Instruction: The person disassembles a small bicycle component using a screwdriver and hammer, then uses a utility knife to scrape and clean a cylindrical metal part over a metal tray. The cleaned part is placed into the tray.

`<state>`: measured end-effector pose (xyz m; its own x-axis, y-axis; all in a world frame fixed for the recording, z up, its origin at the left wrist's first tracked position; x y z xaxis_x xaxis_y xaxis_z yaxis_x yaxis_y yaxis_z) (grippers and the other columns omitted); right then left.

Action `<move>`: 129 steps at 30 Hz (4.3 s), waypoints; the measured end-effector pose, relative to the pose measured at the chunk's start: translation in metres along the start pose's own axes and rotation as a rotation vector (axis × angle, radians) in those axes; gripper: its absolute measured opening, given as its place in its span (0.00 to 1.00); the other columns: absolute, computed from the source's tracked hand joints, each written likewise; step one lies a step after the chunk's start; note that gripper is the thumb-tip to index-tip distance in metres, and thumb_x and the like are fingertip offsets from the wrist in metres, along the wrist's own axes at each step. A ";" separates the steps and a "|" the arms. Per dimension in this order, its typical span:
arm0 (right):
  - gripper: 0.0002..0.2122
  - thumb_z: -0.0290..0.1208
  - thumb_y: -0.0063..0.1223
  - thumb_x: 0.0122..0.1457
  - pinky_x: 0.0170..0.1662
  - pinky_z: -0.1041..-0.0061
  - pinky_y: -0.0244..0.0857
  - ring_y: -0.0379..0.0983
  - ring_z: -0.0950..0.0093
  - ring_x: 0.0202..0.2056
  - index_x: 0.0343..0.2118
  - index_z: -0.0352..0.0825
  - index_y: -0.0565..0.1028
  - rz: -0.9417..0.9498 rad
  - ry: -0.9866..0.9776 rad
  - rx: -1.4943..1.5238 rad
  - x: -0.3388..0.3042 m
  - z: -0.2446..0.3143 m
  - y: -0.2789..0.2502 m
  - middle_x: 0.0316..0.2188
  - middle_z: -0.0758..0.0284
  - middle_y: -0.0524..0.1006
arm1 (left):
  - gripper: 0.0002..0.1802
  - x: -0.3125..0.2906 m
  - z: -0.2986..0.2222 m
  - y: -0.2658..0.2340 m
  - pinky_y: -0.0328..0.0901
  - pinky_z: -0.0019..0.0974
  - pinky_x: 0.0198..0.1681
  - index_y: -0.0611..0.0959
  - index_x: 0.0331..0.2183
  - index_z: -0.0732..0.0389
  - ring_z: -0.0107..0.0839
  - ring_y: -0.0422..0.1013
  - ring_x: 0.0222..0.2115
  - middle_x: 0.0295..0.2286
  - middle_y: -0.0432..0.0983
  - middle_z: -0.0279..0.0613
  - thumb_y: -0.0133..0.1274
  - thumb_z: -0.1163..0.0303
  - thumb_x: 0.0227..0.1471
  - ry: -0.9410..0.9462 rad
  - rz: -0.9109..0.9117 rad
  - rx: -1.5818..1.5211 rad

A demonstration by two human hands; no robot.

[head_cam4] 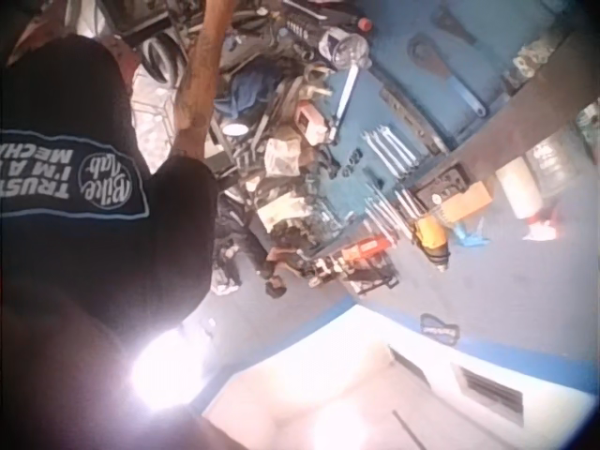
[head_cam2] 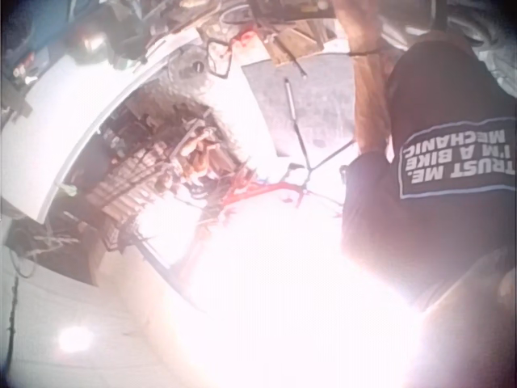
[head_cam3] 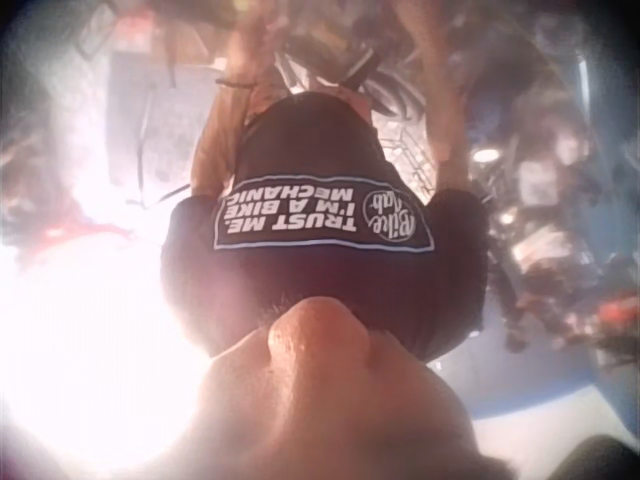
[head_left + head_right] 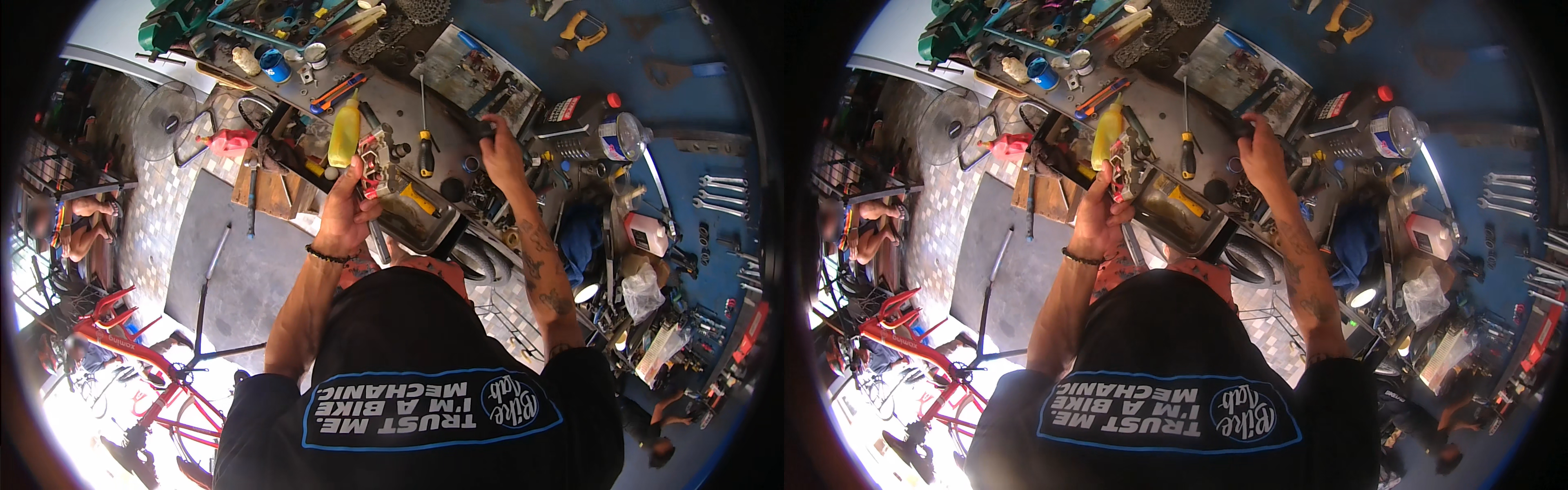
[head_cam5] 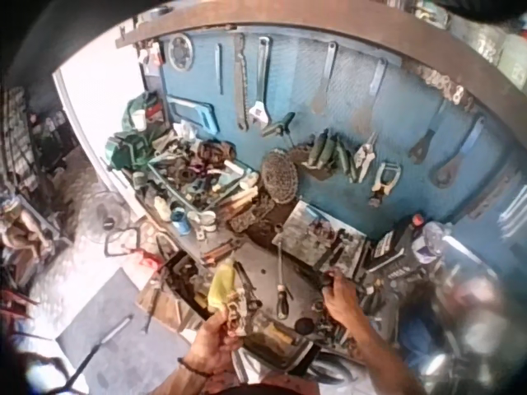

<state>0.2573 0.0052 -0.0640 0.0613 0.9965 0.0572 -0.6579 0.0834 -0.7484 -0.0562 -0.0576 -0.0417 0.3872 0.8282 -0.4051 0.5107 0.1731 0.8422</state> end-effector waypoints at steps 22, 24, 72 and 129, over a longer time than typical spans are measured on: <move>0.13 0.29 0.66 0.61 0.30 0.82 0.59 0.65 0.86 0.27 0.48 0.35 0.82 0.306 -0.357 0.444 -0.039 0.131 -0.091 0.42 0.73 0.82 | 0.19 -0.001 0.014 0.030 0.48 0.18 0.15 0.78 0.47 0.52 0.14 0.59 0.16 0.31 0.79 0.29 0.53 0.48 0.66 -0.140 -0.017 0.116; 0.13 0.31 0.64 0.62 0.31 0.83 0.60 0.65 0.87 0.28 0.48 0.34 0.81 0.346 -0.349 0.438 -0.037 0.131 -0.095 0.41 0.73 0.81 | 0.17 -0.002 0.011 0.034 0.48 0.20 0.15 0.79 0.43 0.54 0.16 0.59 0.16 0.30 0.79 0.31 0.53 0.50 0.67 -0.139 -0.032 0.131; 0.28 0.57 0.65 0.58 0.34 0.69 0.66 0.70 0.75 0.23 0.27 0.28 0.81 -0.229 0.568 0.540 -0.029 0.114 -0.029 0.18 0.67 0.75 | 0.28 0.027 0.034 0.057 0.65 0.45 0.29 0.80 0.36 0.74 0.48 0.73 0.22 0.20 0.75 0.58 0.46 0.54 0.69 0.849 -0.634 1.246; 0.18 0.44 0.61 0.64 0.16 0.75 0.47 0.59 0.84 0.14 0.22 0.40 0.72 -0.004 -0.229 0.621 -0.091 0.069 -0.056 0.16 0.79 0.66 | 0.28 0.008 0.004 0.053 0.44 0.30 0.13 0.68 0.23 0.54 0.19 0.49 0.11 0.14 0.55 0.25 0.36 0.44 0.69 -0.235 -0.338 0.708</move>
<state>0.2367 -0.0895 0.0189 -0.0514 0.9669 0.2500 -0.9728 0.0081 -0.2313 -0.0231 -0.0442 -0.0015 0.2362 0.6449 -0.7268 0.9619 -0.0494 0.2688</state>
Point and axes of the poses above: each hand's wrist, its own x-axis towards the middle knuckle, its own y-axis out of the palm, z = x × y, the point moved 1 cm from there along x, towards the middle knuckle
